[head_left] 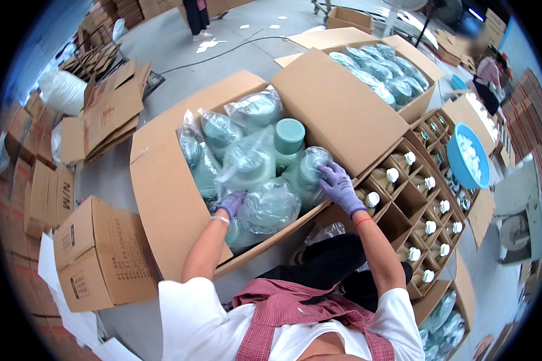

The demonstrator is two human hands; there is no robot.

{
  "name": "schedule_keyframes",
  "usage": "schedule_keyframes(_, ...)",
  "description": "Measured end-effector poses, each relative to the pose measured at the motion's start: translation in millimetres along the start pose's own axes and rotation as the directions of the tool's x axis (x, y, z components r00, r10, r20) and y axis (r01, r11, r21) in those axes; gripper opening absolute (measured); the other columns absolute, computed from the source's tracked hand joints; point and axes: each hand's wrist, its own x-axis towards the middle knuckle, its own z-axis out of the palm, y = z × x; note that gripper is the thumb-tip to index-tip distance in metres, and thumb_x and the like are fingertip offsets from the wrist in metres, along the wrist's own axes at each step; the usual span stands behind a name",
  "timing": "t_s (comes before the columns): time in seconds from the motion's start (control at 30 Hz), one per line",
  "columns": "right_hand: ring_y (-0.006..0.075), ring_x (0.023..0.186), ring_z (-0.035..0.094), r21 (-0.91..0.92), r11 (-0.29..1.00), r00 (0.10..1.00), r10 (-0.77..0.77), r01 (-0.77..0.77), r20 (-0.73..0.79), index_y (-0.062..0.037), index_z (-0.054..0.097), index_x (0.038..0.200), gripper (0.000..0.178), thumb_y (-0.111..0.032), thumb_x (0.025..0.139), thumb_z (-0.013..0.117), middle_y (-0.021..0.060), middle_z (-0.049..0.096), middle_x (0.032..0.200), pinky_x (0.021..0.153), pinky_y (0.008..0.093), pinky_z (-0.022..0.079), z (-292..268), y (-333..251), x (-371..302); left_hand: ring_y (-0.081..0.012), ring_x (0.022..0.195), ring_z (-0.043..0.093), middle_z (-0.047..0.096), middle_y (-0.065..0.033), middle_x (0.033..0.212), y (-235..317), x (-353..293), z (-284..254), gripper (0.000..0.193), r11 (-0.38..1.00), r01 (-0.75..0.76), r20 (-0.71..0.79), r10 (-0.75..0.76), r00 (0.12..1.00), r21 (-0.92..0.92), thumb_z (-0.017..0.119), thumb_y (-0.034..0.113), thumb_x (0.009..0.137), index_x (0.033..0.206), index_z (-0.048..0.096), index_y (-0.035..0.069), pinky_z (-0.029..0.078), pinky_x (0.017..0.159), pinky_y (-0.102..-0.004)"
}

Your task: The person assembles thermos bottles by inserting stainless steel inner liners into green outer shells and securing the lids. They repeatedly pick up wrapped outer shells, unwrap them, insert the liners, and place the assembled units into a cardboard box.

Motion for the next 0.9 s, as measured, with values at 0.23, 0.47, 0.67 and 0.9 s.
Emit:
schedule_keyframes(0.23, 0.0382, 0.116, 0.055, 0.008, 0.993, 0.993, 0.120, -0.120, -0.016, -0.0135, 0.056, 0.124, 0.044, -0.034, 0.086, 0.065, 0.0172, 0.052, 0.134, 0.098, 0.0487, 0.046, 2, -7, 22, -0.0284, 0.089, 0.068, 0.072, -0.0109, 0.097, -17, 43, 27, 0.032, 0.955, 0.130, 0.342, -0.221, 0.914, 0.267, 0.053, 0.028, 0.092, 0.104, 0.069, 0.004, 0.053, 0.081, -0.0422)
schedule_keyframes(0.47, 0.0332, 0.112, 0.057, -0.154, 0.973, 0.984, 0.163, -0.173, -0.076, -0.0161, 0.052, 0.131, 0.050, -0.037, 0.087, 0.063, 0.0142, 0.054, 0.132, 0.094, 0.0455, 0.048, -1, -18, 15, -0.0226, 0.057, 0.068, 0.070, -0.0177, 0.074, 76, 25, -213, 0.027, 0.974, -0.035, 0.141, 0.004, 0.990, 0.222, 0.059, 0.026, 0.083, 0.078, 0.072, 0.002, 0.056, 0.060, -0.0384)
schedule_keyframes(0.67, 0.0332, 0.111, 0.058, -0.089, 0.990, 0.989, 0.104, -0.114, -0.103, -0.0152, 0.055, 0.128, 0.048, -0.033, 0.085, 0.066, 0.0145, 0.055, 0.129, 0.094, 0.0445, 0.048, 0, -31, 27, -0.0405, 0.099, 0.066, 0.070, -0.0240, 0.101, -78, 128, -277, 0.025, 0.903, 0.319, -0.391, -0.193, 0.900, 0.289, 0.060, 0.017, 0.083, 0.101, 0.069, 0.003, 0.052, 0.085, -0.0476)
schedule_keyframes(0.9, 0.0344, 0.110, 0.059, -0.085, 0.970, 0.971, 0.222, -0.229, -0.092, -0.0129, 0.056, 0.121, 0.043, -0.029, 0.083, 0.067, 0.0147, 0.058, 0.124, 0.092, 0.0440, 0.049, -6, -31, 33, -0.0373, 0.134, 0.046, 0.048, -0.0211, 0.145, -206, 205, -161, 0.050, 0.821, 0.548, -0.119, -0.536, 0.836, 0.159, 0.047, 0.034, 0.098, 0.139, 0.052, 0.006, 0.036, 0.111, -0.0459)
